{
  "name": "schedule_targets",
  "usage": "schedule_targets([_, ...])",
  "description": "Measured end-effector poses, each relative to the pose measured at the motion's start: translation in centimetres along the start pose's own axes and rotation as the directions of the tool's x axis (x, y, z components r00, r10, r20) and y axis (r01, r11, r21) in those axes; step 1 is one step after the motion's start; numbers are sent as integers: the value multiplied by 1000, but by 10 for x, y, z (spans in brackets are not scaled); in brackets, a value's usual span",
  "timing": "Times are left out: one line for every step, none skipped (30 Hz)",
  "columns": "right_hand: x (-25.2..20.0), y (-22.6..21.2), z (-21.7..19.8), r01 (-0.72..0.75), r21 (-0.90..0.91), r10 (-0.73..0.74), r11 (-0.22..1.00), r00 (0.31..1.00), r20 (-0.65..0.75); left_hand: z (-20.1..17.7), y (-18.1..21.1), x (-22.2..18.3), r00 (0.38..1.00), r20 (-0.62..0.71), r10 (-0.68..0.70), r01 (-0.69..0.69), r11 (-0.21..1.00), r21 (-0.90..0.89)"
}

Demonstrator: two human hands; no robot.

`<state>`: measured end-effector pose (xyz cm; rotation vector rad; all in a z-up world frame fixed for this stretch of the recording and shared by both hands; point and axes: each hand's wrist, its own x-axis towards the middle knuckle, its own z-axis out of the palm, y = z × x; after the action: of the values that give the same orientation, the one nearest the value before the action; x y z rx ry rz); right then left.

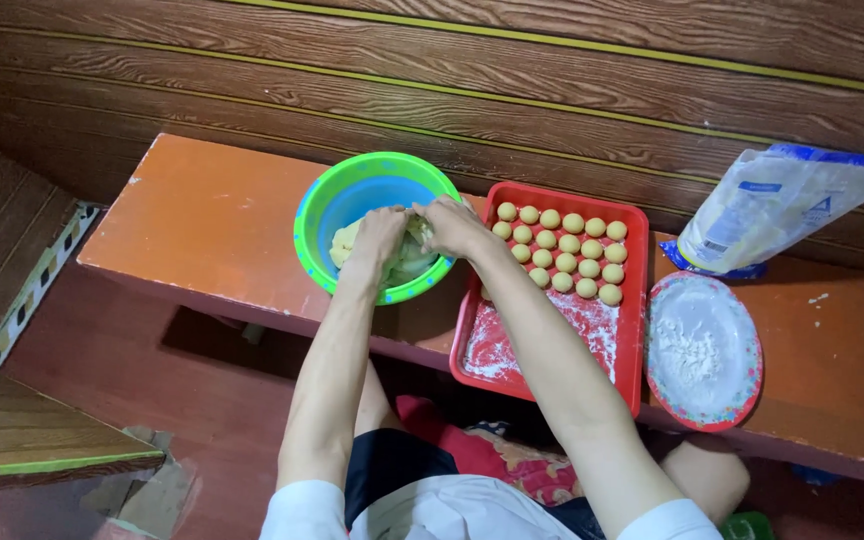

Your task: Rolling small pieces of dough into uniform balls and arranging them in a tray for baking.

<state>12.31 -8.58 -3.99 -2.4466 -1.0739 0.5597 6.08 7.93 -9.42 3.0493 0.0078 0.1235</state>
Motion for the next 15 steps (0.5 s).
schedule_targets([2, -2, -1, 3, -5, -3, 1000, 1000, -3, 0, -1, 1, 1000, -6, -1, 1, 1000, 0])
schedule_targets([4, -3, -2, -11, -49, 11, 999, 1000, 1, -1, -3, 3, 999, -37, -16, 16, 1000, -6])
schedule_targets([5, -4, -2, -26, -89, 27, 996, 1000, 6, 0, -3, 3, 998, -64, -29, 28, 1000, -13])
schedule_targets([6, -2, 3, -27, -89, 27, 996, 1000, 5, -24, 6, -8, 998, -65, -28, 27, 1000, -12])
schedule_targets([8, -1, 4, -49, -60, 49, 997, 999, -11, -49, 15, -15, 998, -44, -37, 35, 998, -44])
schedule_targets([11, 1, 6, -71, -31, 70, 997, 997, -27, -75, 24, -23, 999, -23, -45, 43, 996, -76])
schedule_targets([4, -8, -2, -70, -35, 69, 997, 997, -30, -69, 15, -21, 999, -29, -45, 42, 996, -77])
schedule_targets([-2, -17, -10, -90, -26, 90, 996, 996, -19, -64, 6, -19, 996, -9, -92, 90, 984, -152])
schedule_targets([-11, -26, -15, -115, -12, 115, 993, 993, -5, -56, -1, -18, 991, 21, -134, 135, 965, -225])
schedule_targets([-12, -26, -16, -119, -12, 118, 993, 993, -6, -66, 4, -23, 991, 22, -131, 133, 965, -227])
schedule_targets([-12, -26, -17, -110, -15, 110, 994, 994, -6, -76, 9, -28, 984, 30, -177, 176, 917, -358])
schedule_targets([-12, -27, -17, -102, -18, 101, 995, 995, -5, -85, 14, -33, 974, 43, -221, 214, 850, -482])
schedule_targets([-14, -29, -18, -102, -20, 102, 995, 995, 2, -81, 11, -32, 973, 48, -226, 220, 846, -486])
schedule_targets([-16, -30, -18, -112, -1, 112, 994, 994, -4, -76, 9, -31, 970, 21, -242, 215, 816, -536])
schedule_targets([-17, -32, -19, -122, 21, 122, 992, 992, -12, -72, 6, -30, 966, -5, -258, 207, 787, -581])
